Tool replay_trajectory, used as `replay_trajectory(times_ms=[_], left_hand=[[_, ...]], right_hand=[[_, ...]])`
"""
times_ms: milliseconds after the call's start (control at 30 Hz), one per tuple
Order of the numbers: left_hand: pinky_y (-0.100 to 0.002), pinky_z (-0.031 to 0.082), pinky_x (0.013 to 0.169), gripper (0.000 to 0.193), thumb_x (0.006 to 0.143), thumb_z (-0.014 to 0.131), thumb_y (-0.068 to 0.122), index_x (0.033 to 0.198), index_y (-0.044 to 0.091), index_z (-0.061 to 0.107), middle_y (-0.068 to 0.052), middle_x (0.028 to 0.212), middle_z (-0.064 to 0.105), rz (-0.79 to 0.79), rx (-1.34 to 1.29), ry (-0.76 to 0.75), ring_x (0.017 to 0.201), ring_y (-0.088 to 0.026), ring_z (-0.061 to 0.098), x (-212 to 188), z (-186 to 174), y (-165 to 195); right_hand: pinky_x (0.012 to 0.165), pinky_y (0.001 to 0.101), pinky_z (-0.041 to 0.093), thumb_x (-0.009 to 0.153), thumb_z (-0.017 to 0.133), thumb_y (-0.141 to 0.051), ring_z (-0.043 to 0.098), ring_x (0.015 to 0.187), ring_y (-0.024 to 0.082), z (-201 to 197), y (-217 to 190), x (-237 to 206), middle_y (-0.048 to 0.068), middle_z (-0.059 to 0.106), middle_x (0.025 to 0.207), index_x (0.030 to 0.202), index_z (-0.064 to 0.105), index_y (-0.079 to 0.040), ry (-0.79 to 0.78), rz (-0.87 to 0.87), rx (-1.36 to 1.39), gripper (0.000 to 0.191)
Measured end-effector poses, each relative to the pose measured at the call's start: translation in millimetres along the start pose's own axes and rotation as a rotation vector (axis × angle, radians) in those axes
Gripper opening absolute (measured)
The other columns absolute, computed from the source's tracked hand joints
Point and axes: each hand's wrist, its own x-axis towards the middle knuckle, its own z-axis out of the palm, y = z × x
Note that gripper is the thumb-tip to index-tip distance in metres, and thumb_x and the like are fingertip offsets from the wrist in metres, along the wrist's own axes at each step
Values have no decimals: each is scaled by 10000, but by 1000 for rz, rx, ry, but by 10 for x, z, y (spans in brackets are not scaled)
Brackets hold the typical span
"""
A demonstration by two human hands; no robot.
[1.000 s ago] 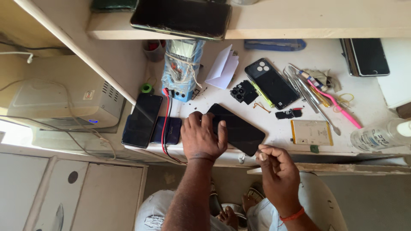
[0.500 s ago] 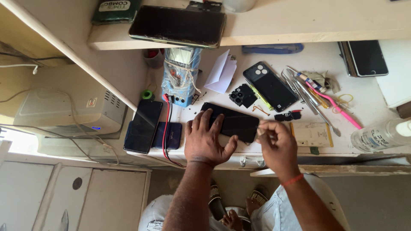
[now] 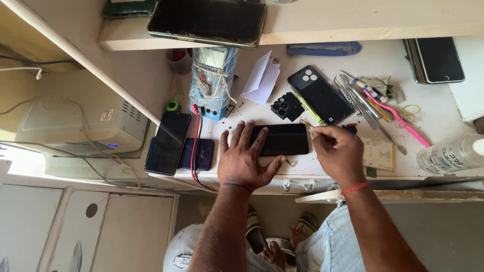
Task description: The person works at a repair bench on a disassembled smartphone. They press and align the screen assembly onto the phone frame, reposition the phone repeatedly, then pick up small internal components and fit them into the phone body by hand.
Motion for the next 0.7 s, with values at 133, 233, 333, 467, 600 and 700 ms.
replay_trajectory(times_ms=[133, 233, 333, 467, 600, 700], left_hand=[[-619, 263, 1182, 786, 801, 664, 702, 1361, 151, 639, -182, 1486, 516, -6, -2, 11, 1451, -378, 413, -11, 32, -13], [-623, 273, 1177, 805, 787, 669, 727, 1331, 134, 641, -187, 1460, 530, -33, -17, -8, 1443, -384, 420, -15, 26, -21], [-642, 267, 1156, 846, 755, 671, 767, 1341, 157, 643, -191, 1443, 529, -28, -24, 4, 1429, -389, 418, -9, 10, -4], [-658, 237, 1147, 903, 727, 653, 801, 1400, 200, 625, -207, 1485, 496, 10, -5, 23, 1438, -392, 389, 3, -11, 17], [-665, 201, 1169, 906, 747, 630, 810, 1426, 210, 603, -211, 1518, 466, 5, 18, -57, 1475, -377, 353, 22, -4, 14], [-659, 189, 1181, 895, 761, 619, 809, 1430, 215, 602, -208, 1528, 461, -3, 1, -69, 1486, -382, 336, 23, 13, 7]], right_hand=[[593, 241, 521, 920, 739, -100, 670, 628, 68, 52, -9, 81, 65, 771, 794, 1032, 794, -49, 20, -33, -146, 136], [620, 252, 543, 901, 712, -76, 706, 637, 88, 62, -2, 78, 78, 769, 793, 1023, 805, -59, 16, -29, -203, 154], [641, 257, 553, 900, 711, -71, 717, 664, 106, 76, 7, 46, 79, 774, 800, 1009, 795, -51, 34, -12, -164, 139], [659, 255, 560, 907, 706, -65, 724, 692, 102, 84, 21, 31, 84, 781, 857, 1014, 793, -47, 48, -74, -148, 139], [651, 258, 558, 914, 720, -74, 719, 696, 114, 112, 30, 44, 95, 780, 881, 1013, 790, -43, 45, -68, -148, 125], [649, 254, 564, 916, 726, -75, 723, 707, 114, 115, 30, 39, 99, 774, 893, 1010, 788, -39, 37, -90, -159, 118]])
